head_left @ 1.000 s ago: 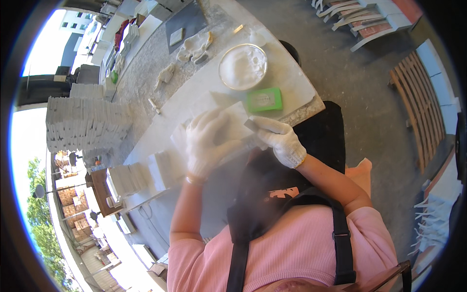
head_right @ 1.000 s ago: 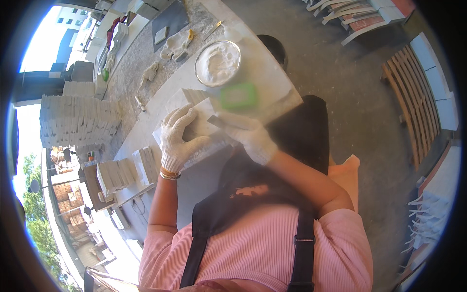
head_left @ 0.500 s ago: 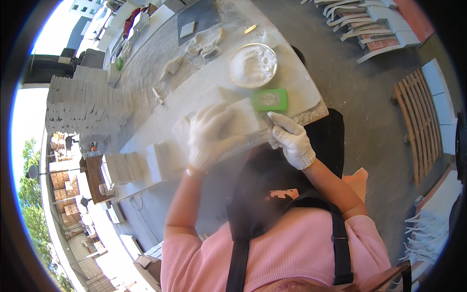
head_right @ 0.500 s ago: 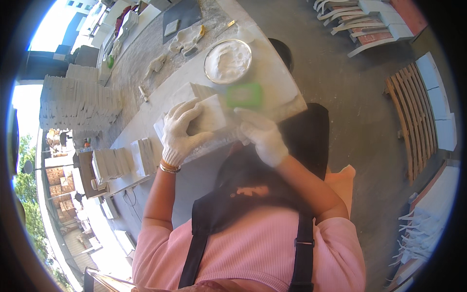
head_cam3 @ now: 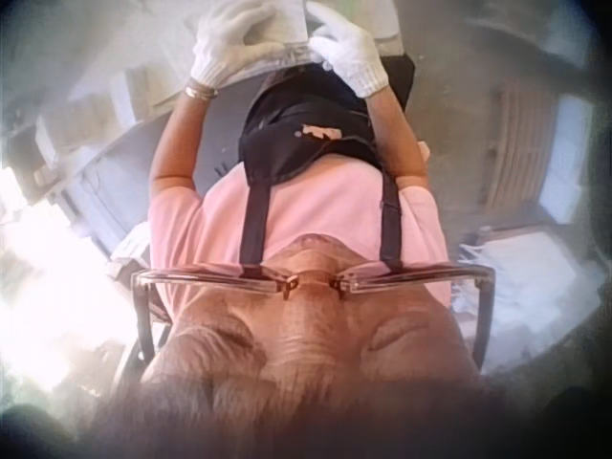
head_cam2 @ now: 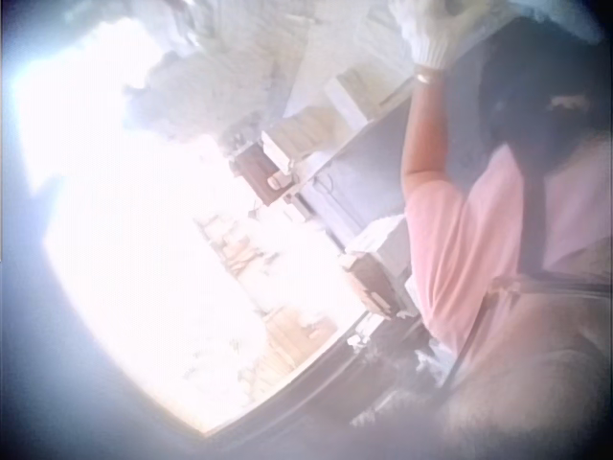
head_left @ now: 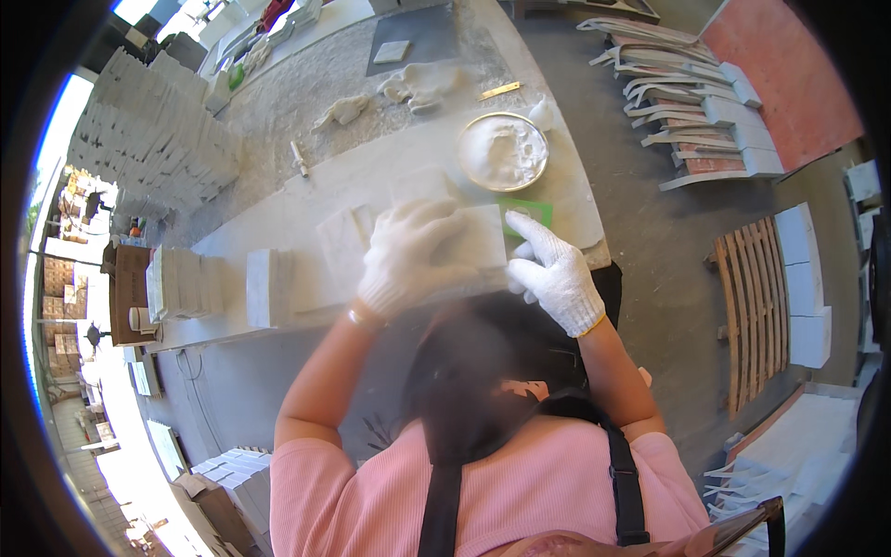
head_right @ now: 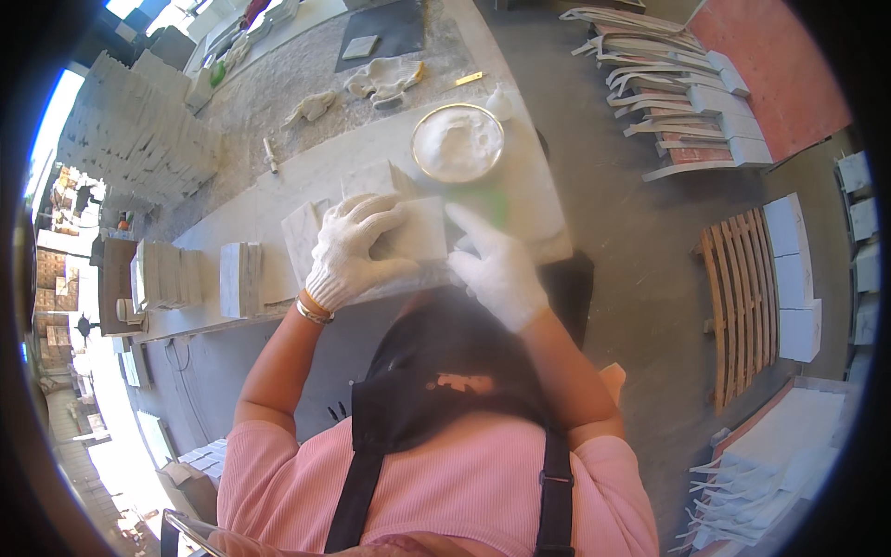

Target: The person repeatedly scoops a white paste from a metal container with a small metal spatula and spreads it onto the edges of rectangular white tiles. They then use a green block to rub the edges of the tiles, repeating this cycle for multiple tiles on a workbench.

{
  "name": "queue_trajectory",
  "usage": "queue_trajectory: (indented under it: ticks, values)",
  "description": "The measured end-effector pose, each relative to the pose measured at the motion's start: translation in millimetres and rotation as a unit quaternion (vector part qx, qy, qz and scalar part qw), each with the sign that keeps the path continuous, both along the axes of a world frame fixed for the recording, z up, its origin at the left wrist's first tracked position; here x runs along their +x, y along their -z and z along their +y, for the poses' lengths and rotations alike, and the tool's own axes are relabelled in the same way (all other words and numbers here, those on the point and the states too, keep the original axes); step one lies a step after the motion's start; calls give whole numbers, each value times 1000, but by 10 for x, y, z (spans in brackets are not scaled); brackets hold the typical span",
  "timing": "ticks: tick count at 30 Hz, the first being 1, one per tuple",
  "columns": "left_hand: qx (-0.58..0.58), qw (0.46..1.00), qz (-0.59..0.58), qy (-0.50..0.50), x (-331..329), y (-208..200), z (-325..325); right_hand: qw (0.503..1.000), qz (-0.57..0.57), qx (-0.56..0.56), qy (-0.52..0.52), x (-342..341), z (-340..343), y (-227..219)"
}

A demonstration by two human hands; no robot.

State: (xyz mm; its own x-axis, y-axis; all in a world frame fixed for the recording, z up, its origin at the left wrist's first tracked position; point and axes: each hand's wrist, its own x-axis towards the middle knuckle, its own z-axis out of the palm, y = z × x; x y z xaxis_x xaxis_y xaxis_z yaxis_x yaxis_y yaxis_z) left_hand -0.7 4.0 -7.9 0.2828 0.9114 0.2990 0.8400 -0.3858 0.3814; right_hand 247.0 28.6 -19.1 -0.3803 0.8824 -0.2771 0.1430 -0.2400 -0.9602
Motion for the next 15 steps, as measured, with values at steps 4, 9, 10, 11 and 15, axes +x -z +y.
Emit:
queue_trajectory:
  ticks: [4,9,10,11,15]
  values:
    - [4,1000,2,-3,-3,25,-5,998,6,-22,58,284,-13,-287]
    - [2,1000,-7,3,-6,27,-6,989,40,35,136,344,63,-303]
    - [1,1000,-4,5,-9,19,1,990,45,41,124,298,107,-261]
    - [-1,1000,-1,7,-11,10,6,993,44,48,103,222,172,-200]
    - [5,1000,-3,9,-3,-7,5,996,29,69,58,15,359,68]
